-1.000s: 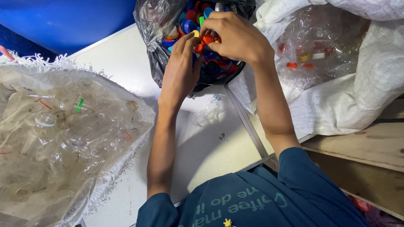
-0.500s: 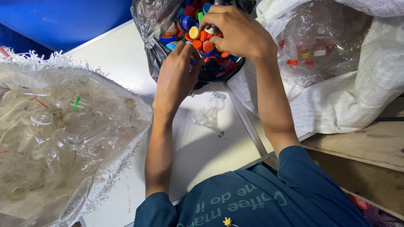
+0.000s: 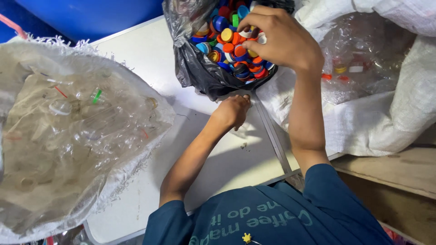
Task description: Sorting plastic bottles and bottle caps into bags for recycling.
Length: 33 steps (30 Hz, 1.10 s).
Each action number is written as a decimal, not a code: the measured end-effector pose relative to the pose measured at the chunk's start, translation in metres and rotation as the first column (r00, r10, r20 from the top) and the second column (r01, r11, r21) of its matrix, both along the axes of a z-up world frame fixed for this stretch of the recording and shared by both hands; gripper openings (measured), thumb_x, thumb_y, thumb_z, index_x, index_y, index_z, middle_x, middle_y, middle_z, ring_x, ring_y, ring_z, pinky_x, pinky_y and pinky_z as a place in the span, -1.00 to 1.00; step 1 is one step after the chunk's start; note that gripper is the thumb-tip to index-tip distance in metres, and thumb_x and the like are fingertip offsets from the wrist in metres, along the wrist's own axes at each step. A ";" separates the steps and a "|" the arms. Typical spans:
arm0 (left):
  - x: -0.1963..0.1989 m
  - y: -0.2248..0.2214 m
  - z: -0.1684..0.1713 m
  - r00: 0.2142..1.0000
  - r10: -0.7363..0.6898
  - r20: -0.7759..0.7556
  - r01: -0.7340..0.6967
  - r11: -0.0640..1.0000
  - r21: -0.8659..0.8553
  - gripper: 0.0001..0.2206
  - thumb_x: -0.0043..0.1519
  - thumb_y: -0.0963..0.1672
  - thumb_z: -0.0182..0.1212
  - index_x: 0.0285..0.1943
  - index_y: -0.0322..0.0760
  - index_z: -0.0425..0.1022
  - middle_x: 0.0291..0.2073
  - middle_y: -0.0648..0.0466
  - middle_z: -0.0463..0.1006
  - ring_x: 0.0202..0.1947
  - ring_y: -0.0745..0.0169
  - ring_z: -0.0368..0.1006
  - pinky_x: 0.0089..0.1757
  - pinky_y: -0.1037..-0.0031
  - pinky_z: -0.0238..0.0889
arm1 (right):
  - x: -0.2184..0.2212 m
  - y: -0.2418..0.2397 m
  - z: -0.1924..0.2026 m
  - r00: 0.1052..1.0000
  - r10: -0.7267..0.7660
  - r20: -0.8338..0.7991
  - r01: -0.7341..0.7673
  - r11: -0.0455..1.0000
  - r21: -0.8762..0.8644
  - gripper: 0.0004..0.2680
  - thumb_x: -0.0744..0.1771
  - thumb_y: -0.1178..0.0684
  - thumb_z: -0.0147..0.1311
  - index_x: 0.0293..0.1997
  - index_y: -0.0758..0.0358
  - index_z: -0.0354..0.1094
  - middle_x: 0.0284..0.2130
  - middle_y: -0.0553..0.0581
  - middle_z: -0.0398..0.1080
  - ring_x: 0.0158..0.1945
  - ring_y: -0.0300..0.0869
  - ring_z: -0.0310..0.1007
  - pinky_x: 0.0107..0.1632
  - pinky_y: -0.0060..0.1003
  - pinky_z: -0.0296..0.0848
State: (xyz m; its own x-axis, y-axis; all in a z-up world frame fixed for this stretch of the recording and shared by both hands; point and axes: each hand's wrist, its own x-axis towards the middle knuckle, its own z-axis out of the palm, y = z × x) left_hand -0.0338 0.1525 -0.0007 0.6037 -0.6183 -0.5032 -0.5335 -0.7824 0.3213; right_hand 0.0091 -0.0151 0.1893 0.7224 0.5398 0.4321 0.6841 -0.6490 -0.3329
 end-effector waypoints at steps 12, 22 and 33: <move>-0.027 0.118 0.193 0.959 0.194 0.208 0.056 0.588 -0.807 -0.33 0.09 -0.20 0.36 0.33 -0.39 0.03 0.02 -0.17 0.52 -0.08 -0.26 0.52 -0.09 0.16 0.40 | -0.019 0.041 0.027 0.939 0.301 -0.166 -0.294 0.954 0.064 -0.69 0.29 0.00 0.32 0.08 0.32 0.44 -0.05 0.21 0.50 0.03 0.03 0.53 0.09 -0.16 0.46; -0.067 0.191 0.218 0.833 0.451 0.321 -0.015 0.598 -0.801 -0.44 0.06 -0.20 0.50 0.21 -0.36 0.29 0.02 -0.16 0.53 0.07 -0.18 0.49 0.03 0.23 0.39 | -0.047 0.098 0.029 0.872 0.464 -0.159 -0.427 0.878 0.219 -0.72 0.24 0.09 0.38 -0.01 0.31 0.46 -0.06 0.17 0.47 -0.02 -0.08 0.52 0.01 -0.26 0.48; -0.114 0.310 0.218 0.084 0.915 0.394 -0.440 0.388 -0.810 -0.68 0.33 -0.20 0.32 0.22 -0.48 0.41 -0.04 -0.32 0.58 -0.01 -0.25 0.53 -0.03 0.13 0.35 | -0.062 0.268 0.027 0.861 0.467 0.202 -0.509 0.772 0.380 -0.75 0.36 0.23 0.35 0.13 0.27 0.41 0.10 0.20 0.36 0.15 -0.02 0.49 0.15 -0.23 0.54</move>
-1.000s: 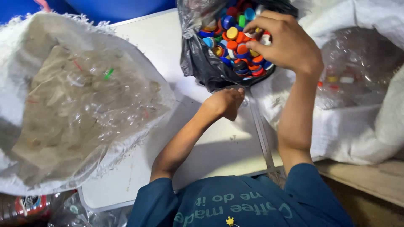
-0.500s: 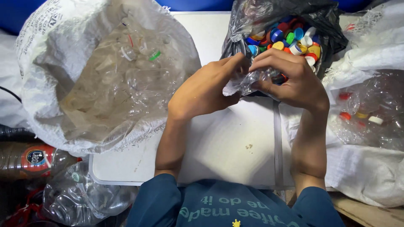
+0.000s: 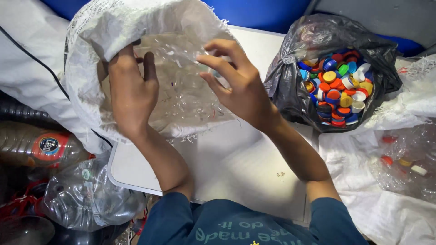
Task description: Sorting plastic bottles and bottle caps into bags for recycling.
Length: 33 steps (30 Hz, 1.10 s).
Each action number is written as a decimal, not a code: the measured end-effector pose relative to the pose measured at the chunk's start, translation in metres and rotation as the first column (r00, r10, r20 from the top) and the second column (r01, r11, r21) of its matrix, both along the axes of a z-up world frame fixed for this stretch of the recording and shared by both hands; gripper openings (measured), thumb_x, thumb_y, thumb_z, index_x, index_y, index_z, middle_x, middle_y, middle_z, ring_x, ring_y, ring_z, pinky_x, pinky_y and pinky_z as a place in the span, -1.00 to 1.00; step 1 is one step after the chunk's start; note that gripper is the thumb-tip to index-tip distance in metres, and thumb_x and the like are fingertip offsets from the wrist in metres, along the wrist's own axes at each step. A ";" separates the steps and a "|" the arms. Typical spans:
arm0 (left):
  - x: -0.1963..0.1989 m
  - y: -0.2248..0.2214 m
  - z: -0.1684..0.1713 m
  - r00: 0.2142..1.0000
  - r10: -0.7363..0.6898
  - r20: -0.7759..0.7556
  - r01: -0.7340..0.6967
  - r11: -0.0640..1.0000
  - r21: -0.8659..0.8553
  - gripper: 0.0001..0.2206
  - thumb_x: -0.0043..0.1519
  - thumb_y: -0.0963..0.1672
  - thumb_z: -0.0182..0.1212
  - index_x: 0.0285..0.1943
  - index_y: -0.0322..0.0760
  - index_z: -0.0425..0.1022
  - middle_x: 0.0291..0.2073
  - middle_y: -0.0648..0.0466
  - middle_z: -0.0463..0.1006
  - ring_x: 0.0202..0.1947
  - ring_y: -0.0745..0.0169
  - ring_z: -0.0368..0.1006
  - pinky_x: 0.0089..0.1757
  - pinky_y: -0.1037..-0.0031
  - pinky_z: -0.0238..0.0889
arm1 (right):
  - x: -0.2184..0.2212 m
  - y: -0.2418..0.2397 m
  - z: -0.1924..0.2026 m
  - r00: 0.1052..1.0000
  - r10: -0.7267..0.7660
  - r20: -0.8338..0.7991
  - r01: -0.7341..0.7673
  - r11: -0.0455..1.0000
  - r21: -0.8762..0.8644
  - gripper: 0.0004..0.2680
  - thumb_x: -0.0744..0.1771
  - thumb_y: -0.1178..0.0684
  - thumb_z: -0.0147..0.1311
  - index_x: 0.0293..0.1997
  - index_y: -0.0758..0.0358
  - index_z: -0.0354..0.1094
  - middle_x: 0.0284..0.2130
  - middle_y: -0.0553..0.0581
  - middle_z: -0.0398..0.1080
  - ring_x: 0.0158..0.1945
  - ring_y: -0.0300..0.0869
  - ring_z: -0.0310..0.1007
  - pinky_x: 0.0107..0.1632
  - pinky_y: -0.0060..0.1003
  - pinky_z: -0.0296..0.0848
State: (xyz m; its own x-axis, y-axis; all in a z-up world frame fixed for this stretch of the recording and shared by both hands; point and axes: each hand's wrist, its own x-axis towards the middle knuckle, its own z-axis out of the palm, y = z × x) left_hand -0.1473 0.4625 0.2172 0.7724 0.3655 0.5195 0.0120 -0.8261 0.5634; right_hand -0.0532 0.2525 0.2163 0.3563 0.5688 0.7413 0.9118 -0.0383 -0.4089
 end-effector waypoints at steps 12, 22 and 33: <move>0.019 0.013 -0.017 0.972 0.098 0.212 -0.118 0.989 0.085 -0.62 0.20 -0.38 -0.02 0.23 -0.60 0.40 -0.09 -0.45 0.52 -0.03 -0.53 0.39 0.00 -0.08 0.21 | 0.050 0.124 -0.048 0.919 -0.040 0.391 0.073 0.995 -0.071 -0.74 0.36 0.22 0.15 0.20 0.20 0.46 0.23 0.13 0.29 0.32 0.03 0.39 0.33 -0.17 0.46; 0.030 0.012 -0.026 0.972 0.045 0.229 -0.054 0.998 0.037 -0.77 0.42 -0.32 0.04 0.25 -0.54 0.38 -0.05 -0.39 0.54 0.02 -0.46 0.41 0.04 -0.04 0.22 | 0.059 0.123 -0.029 0.997 0.021 0.071 0.005 0.940 -0.342 -0.61 0.43 -0.01 0.13 0.41 0.29 0.16 0.18 0.29 0.31 0.08 0.20 0.45 0.07 0.05 0.46; 0.000 -0.037 0.018 0.989 -0.130 0.074 0.099 0.939 0.331 -0.64 0.32 -0.24 0.23 0.30 -0.48 0.34 0.29 -0.34 0.30 0.30 -0.49 0.21 0.30 -0.01 0.01 | 0.009 -0.027 -0.013 0.993 0.098 0.072 -0.068 0.937 -0.344 -0.60 0.37 0.21 0.13 0.41 0.37 0.17 0.45 0.35 0.05 0.51 0.23 0.08 0.49 -0.02 0.23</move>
